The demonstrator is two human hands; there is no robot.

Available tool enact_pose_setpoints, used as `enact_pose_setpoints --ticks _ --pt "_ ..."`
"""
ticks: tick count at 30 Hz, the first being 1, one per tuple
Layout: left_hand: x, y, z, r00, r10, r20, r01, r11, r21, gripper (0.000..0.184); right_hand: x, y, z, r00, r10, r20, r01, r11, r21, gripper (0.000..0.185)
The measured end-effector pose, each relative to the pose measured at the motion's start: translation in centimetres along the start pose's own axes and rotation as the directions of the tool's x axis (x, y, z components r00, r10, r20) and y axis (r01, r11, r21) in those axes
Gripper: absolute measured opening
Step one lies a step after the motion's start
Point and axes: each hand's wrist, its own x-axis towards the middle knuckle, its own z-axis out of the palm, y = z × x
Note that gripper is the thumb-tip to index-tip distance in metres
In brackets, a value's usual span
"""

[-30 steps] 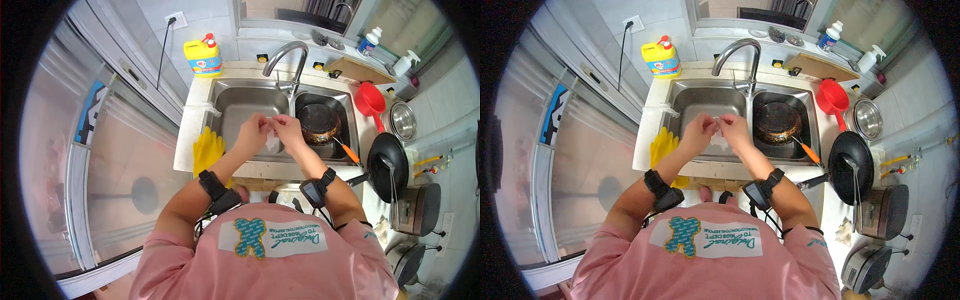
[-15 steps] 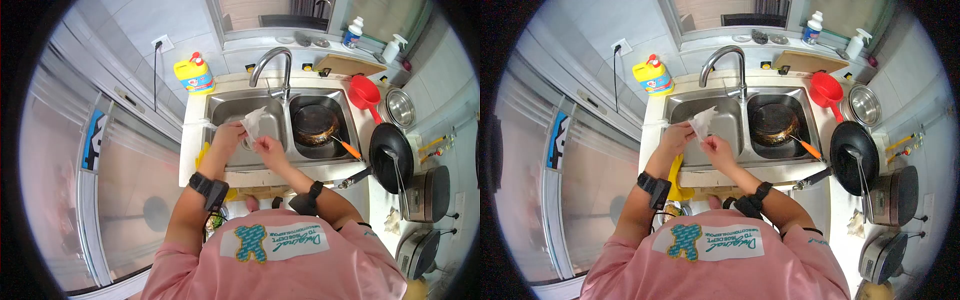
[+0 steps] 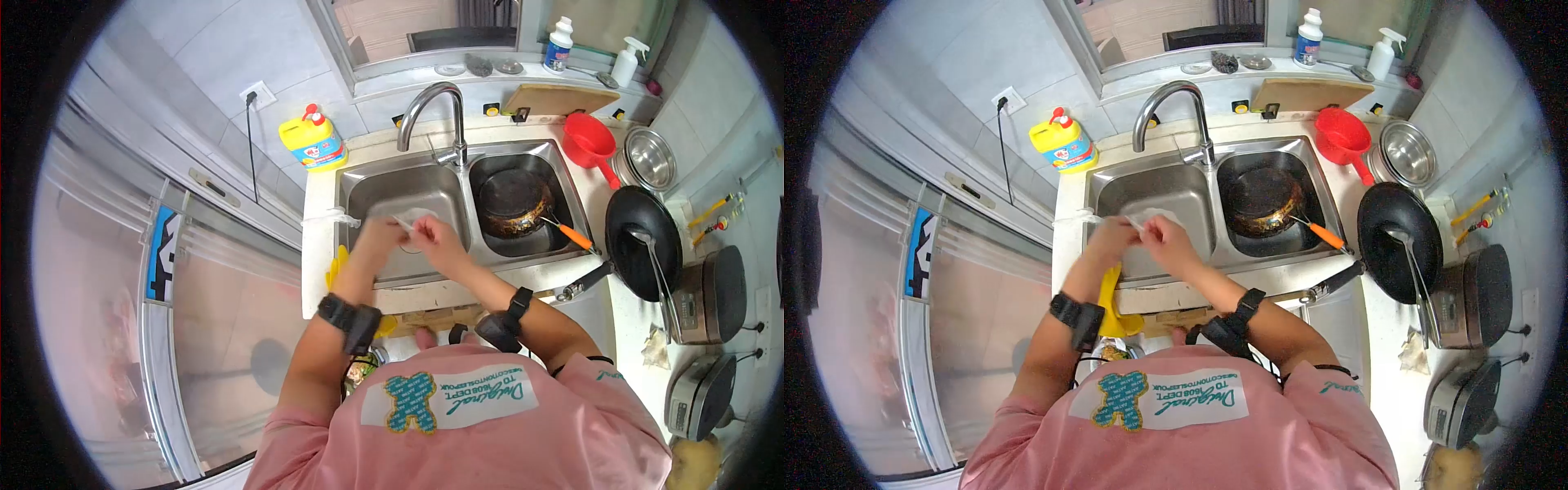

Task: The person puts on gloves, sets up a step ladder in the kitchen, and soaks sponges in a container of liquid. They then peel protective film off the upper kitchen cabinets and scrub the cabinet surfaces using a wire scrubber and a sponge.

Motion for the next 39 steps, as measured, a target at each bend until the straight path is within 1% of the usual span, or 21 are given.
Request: enact_pose_setpoints --ticks 2,4,7,9,12,13,15,17,20,23,25,26,27,28,29,31,32,34,36,38,39 --pt "-1.7 3.0 -0.2 1.0 0.008 -0.027 -0.01 0.998 -0.055 0.016 -0.9 1.6 0.8 1.0 0.001 0.015 -0.001 0.999 0.034 0.014" --pt "-1.6 3.5 -0.6 0.999 -0.018 0.04 0.035 0.877 -0.48 0.02 -1.1 1.4 1.2 0.999 -0.014 0.043 0.011 0.998 0.063 0.016" --pt "-2.1 3.9 -0.1 0.995 -0.093 -0.034 0.06 0.836 -0.545 0.022 -1.3 1.3 1.7 0.997 -0.072 -0.012 0.073 0.993 0.098 0.015" --pt "-2.7 4.4 0.6 0.992 -0.1 -0.074 0.035 0.797 -0.603 0.02 -0.4 1.2 1.3 0.979 0.1 -0.178 -0.081 0.99 0.112 0.022" --pt "-2.8 4.6 1.4 0.988 -0.091 -0.122 -0.013 0.746 -0.666 0.019 0.3 0.2 1.8 0.972 0.074 -0.222 -0.078 0.997 -0.008 0.016" --pt "-2.6 4.5 1.5 0.99 -0.07 -0.125 -0.032 0.741 -0.671 0.019 0.2 -0.4 1.9 0.972 0.073 -0.223 -0.076 0.997 -0.006 0.016" --pt "-2.0 4.2 1.4 0.998 -0.011 -0.067 -0.04 0.701 -0.712 0.021 0.1 -1.3 1.8 0.98 -0.044 -0.194 -0.012 0.961 -0.277 0.014" --pt "-1.7 3.7 1.3 0.999 0.039 -0.015 -0.037 0.656 -0.754 0.023 0.1 -1.5 1.4 0.988 -0.048 -0.144 0.003 0.955 -0.297 0.014" --pt "-2.2 5.0 2.0 0.992 -0.035 -0.119 -0.078 0.57 -0.818 0.027 -0.2 -3.1 1.4 0.99 -0.109 -0.093 0.078 0.952 -0.295 0.014" --pt "-3.0 6.2 2.1 0.977 0.048 -0.206 -0.203 0.478 -0.854 0.025 0.0 -4.5 0.9 0.976 -0.186 -0.112 0.146 0.943 -0.298 0.015" --pt "-3.3 6.1 1.8 0.975 0.107 -0.196 -0.22 0.594 -0.774 0.018 0.4 -5.8 0.4 0.972 -0.202 -0.118 0.156 0.935 -0.319 0.017" --pt "-3.6 5.8 2.0 0.972 0.108 -0.207 -0.23 0.592 -0.772 0.018 0.8 -6.9 -0.1 0.969 -0.223 -0.111 0.183 0.94 -0.289 0.017" --pt "-4.0 5.5 2.3 0.927 0.192 -0.323 -0.272 0.936 -0.223 0.012 1.0 -7.6 -0.3 0.963 -0.245 -0.108 0.211 0.943 -0.258 0.018" --pt "-4.3 5.2 2.2 0.876 0.324 -0.358 -0.16 0.894 0.418 0.007 1.0 -7.5 -0.2 0.962 -0.252 -0.105 0.22 0.943 -0.251 0.018" --pt "-4.4 4.8 1.8 0.871 0.329 -0.365 -0.16 0.892 0.423 0.007 1.2 -7.2 0.0 0.958 -0.276 -0.081 0.243 0.929 -0.28 0.02" --pt "-4.7 4.7 0.9 0.749 0.601 -0.28 -0.355 0.72 0.596 0.002 1.4 -7.6 0.3 0.95 -0.311 -0.037 0.285 0.909 -0.305 0.021" --pt "-5.0 4.4 0.5 0.742 0.6 -0.298 -0.343 0.722 0.601 0.002 1.3 -7.7 0.6 0.962 -0.273 -0.009 0.262 0.932 -0.252 0.021" --pt "-6.9 5.2 0.1 0.567 0.769 -0.296 -0.414 0.576 0.705 0.004 1.1 -8.1 1.8 0.969 -0.242 0.047 0.246 0.952 -0.181 0.02" --pt "-9.6 5.6 -0.4 0.546 0.762 -0.349 -0.317 0.573 0.755 0.002 0.8 -8.4 3.1 0.97 -0.236 0.05 0.241 0.963 -0.12 0.022" --pt "-12.2 5.0 -0.8 0.782 0.38 -0.494 -0.088 0.852 0.516 0.01 0.0 -8.0 5.3 0.967 -0.24 0.09 0.247 0.965 -0.084 0.023" --pt "-12.5 2.4 -1.9 0.875 0.233 -0.425 0.06 0.818 0.572 0.019 -0.8 -7.8 6.5 0.966 -0.237 0.103 0.244 0.968 -0.061 0.025"
